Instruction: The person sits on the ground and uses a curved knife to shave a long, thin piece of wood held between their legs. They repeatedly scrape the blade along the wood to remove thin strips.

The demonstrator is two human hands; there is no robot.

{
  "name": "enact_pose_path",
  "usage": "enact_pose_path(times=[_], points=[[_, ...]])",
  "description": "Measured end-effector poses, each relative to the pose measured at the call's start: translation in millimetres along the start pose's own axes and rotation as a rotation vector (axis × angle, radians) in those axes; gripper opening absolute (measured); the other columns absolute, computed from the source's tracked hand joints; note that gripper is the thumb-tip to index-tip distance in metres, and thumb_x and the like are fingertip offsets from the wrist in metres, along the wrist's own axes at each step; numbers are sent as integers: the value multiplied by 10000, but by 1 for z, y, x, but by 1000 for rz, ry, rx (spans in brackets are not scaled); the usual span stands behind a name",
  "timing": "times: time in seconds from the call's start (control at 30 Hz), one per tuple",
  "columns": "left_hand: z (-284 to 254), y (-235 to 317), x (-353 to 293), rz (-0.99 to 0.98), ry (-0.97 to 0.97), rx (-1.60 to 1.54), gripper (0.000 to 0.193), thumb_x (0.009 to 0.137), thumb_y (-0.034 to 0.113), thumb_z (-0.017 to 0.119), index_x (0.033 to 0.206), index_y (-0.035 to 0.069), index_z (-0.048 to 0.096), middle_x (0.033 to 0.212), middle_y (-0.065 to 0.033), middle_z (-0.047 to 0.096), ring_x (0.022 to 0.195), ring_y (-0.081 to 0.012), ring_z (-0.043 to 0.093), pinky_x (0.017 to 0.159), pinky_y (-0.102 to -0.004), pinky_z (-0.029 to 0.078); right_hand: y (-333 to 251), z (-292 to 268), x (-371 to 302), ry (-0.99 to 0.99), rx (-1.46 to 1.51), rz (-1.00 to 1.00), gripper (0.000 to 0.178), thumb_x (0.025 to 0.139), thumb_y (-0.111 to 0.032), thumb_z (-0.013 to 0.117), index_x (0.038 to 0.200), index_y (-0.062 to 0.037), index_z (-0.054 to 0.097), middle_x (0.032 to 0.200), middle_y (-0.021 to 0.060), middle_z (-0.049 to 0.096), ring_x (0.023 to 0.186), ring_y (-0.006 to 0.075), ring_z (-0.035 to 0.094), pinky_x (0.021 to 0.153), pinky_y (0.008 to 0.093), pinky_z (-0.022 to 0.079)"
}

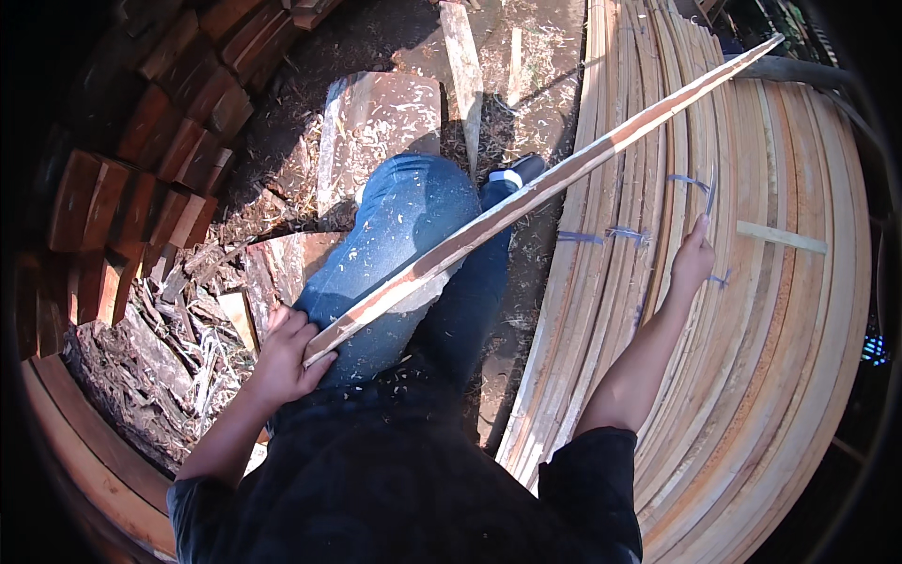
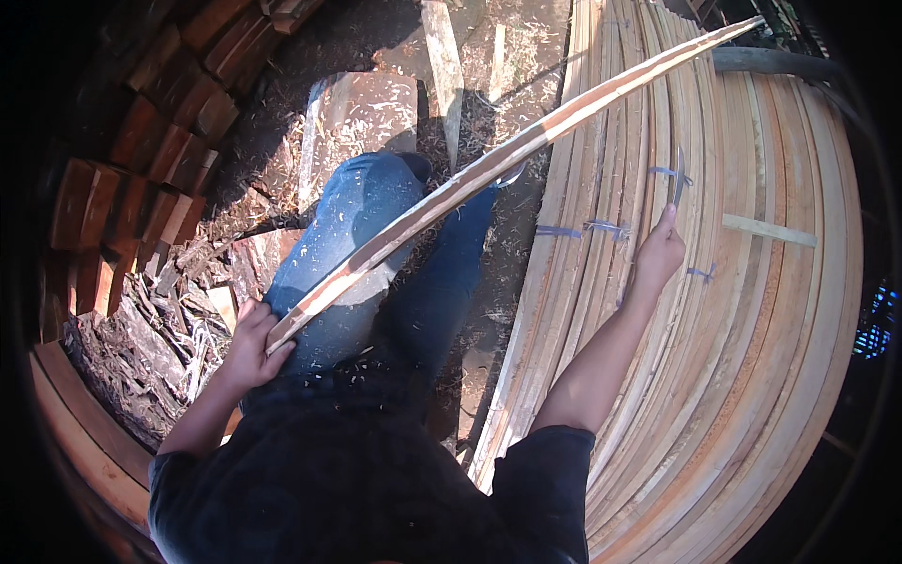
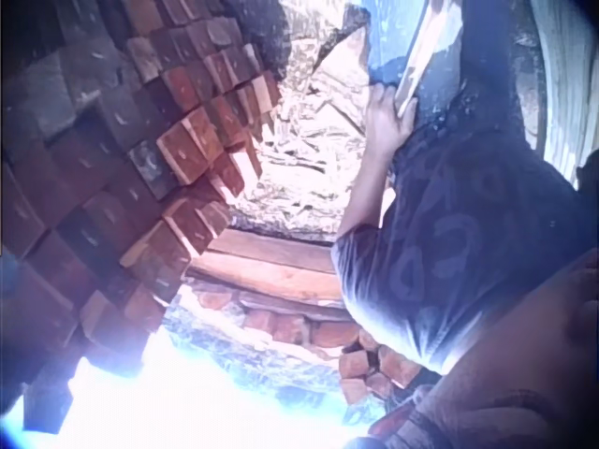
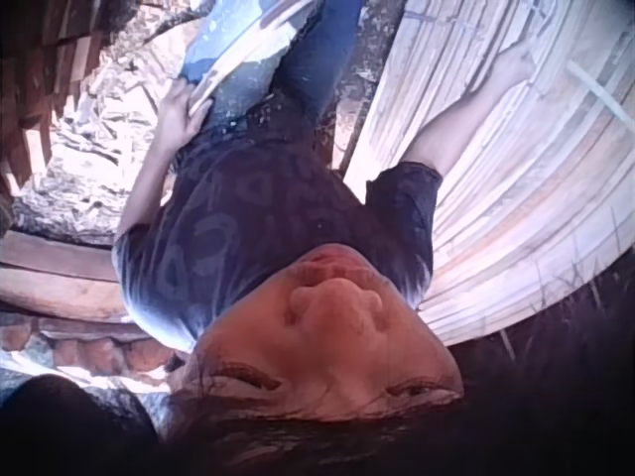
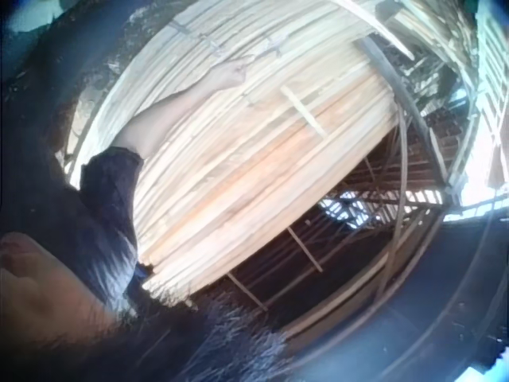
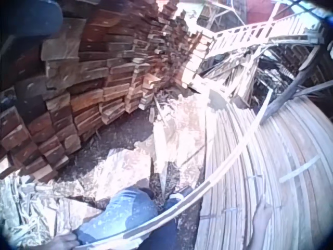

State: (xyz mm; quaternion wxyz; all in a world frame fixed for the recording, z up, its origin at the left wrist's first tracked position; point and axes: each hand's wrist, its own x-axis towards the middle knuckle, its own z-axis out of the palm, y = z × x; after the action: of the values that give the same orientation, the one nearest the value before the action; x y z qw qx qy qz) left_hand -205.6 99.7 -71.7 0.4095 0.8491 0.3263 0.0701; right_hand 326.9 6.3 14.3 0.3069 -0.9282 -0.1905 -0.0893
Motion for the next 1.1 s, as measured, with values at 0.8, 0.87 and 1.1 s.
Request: enact_pose_path(times=[0.8, 0.87, 1.1], points=[[1, 0, 6, -16, -19, -5, 259, 733, 212, 689, 806, -5, 570, 777, -148, 446, 785, -338, 426, 730, -419, 379, -40, 42, -14, -251, 115, -228, 627, 883, -526, 572, 557, -16, 406, 452, 40, 396, 403, 180, 389, 440, 360, 322], [2, -6, 5, 30, -14, -2, 259, 730, 217, 690, 806, 0, 570, 778, -146, 444, 790, -340, 426, 732, -419, 380, 22, 7, 55, -62, 97, 83, 610, 901, -626, 435, 524, -165, 310, 445, -45, 290, 370, 80, 258, 361, 281, 199], [1, 2, 11, -1, -20, -18, 247, 728, 220, 686, 826, 14, 591, 771, -133, 449, 796, -327, 428, 738, -399, 379, 60, -2, -34, -252, 232, 69, 575, 974, -456, 453, 513, -146, 305, 462, -58, 287, 404, 52, 242, 390, 260, 166]])
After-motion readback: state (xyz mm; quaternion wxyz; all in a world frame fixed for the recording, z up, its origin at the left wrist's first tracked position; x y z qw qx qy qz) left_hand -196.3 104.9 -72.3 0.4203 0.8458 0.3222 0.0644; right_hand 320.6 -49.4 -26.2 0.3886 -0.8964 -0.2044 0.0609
